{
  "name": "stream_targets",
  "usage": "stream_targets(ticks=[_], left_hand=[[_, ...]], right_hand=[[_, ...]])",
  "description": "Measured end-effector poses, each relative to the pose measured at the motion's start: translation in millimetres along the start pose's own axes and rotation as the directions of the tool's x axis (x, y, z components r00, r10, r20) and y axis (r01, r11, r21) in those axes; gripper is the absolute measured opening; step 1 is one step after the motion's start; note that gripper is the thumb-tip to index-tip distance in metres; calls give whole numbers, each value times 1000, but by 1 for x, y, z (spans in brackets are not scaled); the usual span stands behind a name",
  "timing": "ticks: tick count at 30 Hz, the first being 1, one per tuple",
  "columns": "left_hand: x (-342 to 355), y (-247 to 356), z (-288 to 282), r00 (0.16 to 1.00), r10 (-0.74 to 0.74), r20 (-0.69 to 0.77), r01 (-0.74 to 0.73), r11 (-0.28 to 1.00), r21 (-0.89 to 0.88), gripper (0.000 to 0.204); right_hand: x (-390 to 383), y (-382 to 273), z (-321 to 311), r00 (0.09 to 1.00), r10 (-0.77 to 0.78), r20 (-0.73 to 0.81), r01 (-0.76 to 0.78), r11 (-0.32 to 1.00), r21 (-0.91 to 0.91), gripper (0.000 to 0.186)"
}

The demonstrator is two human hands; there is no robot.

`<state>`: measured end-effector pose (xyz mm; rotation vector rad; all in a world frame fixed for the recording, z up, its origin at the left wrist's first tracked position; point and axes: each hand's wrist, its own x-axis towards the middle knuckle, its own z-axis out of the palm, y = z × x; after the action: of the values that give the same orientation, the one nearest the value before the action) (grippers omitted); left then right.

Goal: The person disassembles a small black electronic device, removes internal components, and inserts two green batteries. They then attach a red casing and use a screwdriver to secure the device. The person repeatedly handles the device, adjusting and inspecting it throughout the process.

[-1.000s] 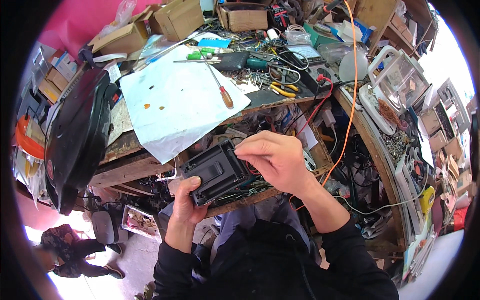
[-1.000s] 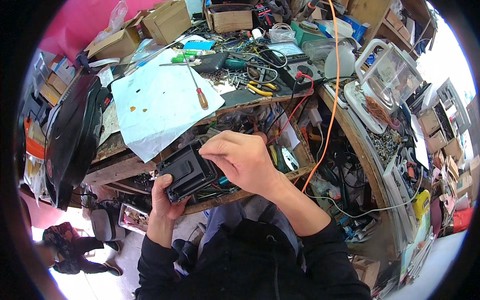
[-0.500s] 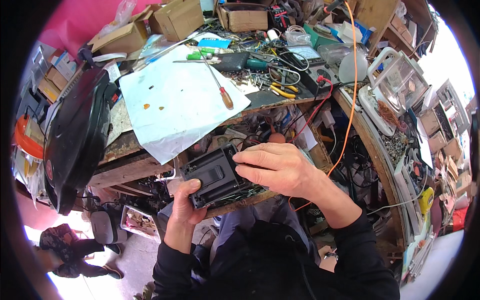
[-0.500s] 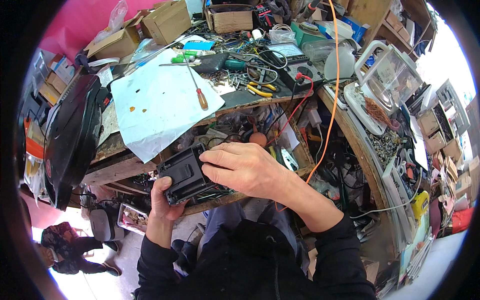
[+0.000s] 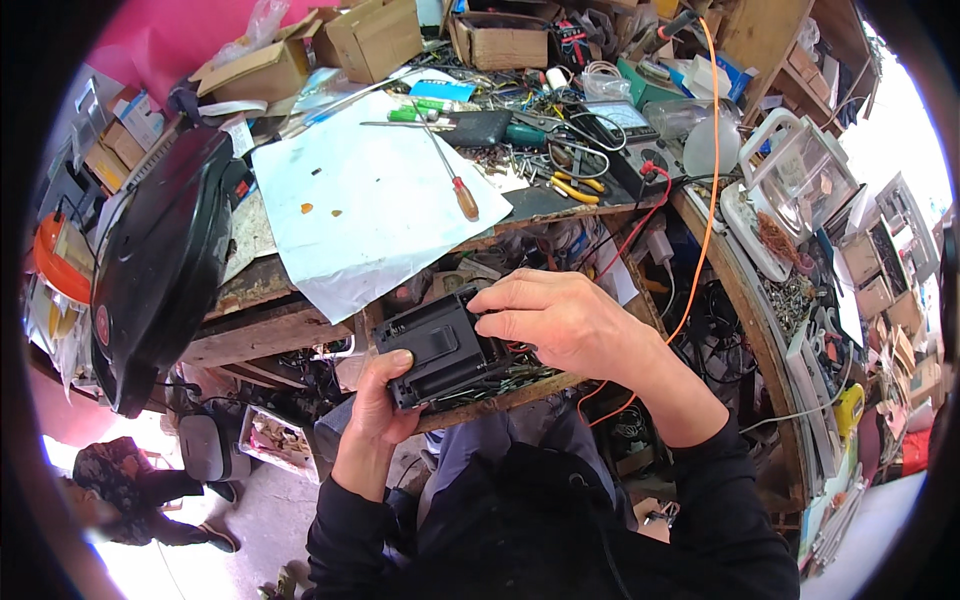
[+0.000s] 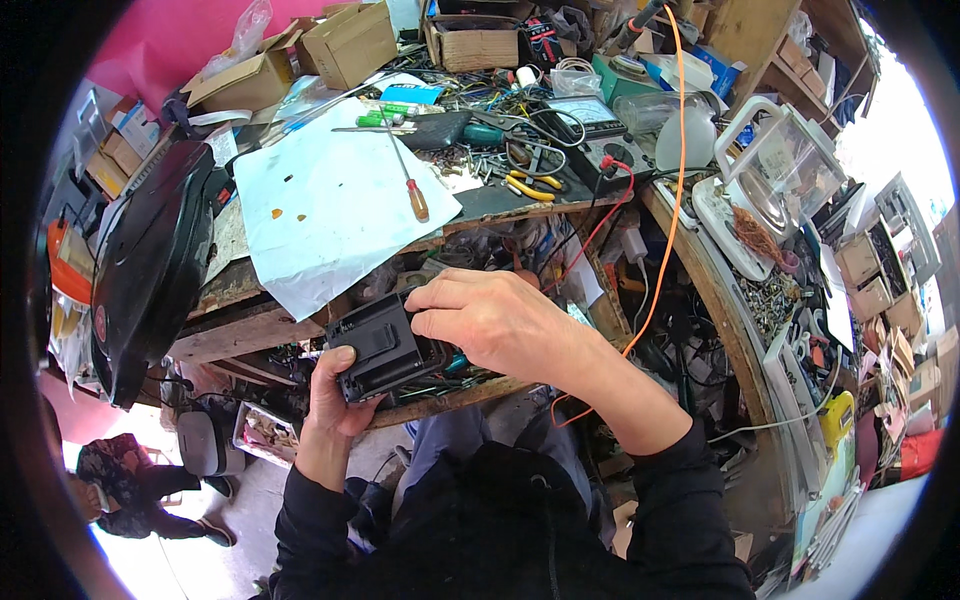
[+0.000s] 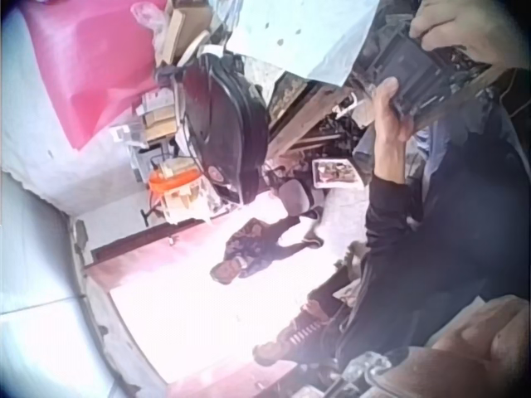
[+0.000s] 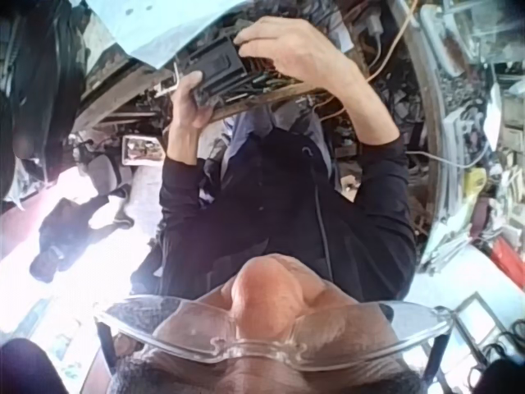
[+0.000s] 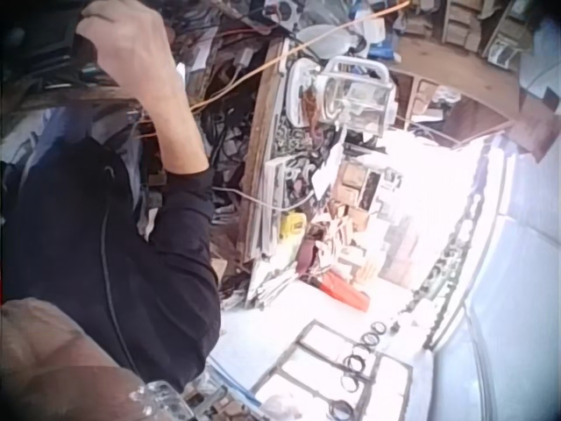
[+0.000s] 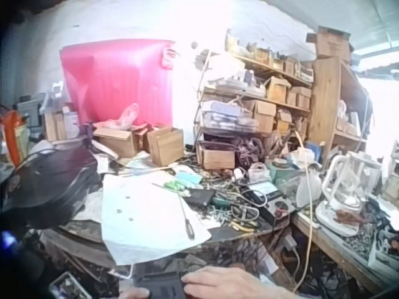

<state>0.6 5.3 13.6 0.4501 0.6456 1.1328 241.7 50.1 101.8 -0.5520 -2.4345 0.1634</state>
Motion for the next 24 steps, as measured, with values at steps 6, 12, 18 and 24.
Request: stream_targets(ticks=[6, 12, 18, 24], left_hand=[[-1, 2, 8, 999, -23, -49, 24, 1000, 17, 54], [2, 0, -1, 999, -29, -41, 32, 998, 62, 51], [1, 0, 0, 999, -30, -35, 32, 998, 48, 48], [6, -1, -13, 998, -53, 16, 52, 998, 46, 52]], right_hand=[[4, -2, -5, 999, -2, 41, 2, 1000, 0, 19], [4, 0, -7, 996, 5, 91, -4, 1000, -8, 20], [12, 4, -9, 996, 29, 80, -31, 999, 23, 19], [12, 17, -9, 989, 114, 90, -128, 978, 164, 20]])
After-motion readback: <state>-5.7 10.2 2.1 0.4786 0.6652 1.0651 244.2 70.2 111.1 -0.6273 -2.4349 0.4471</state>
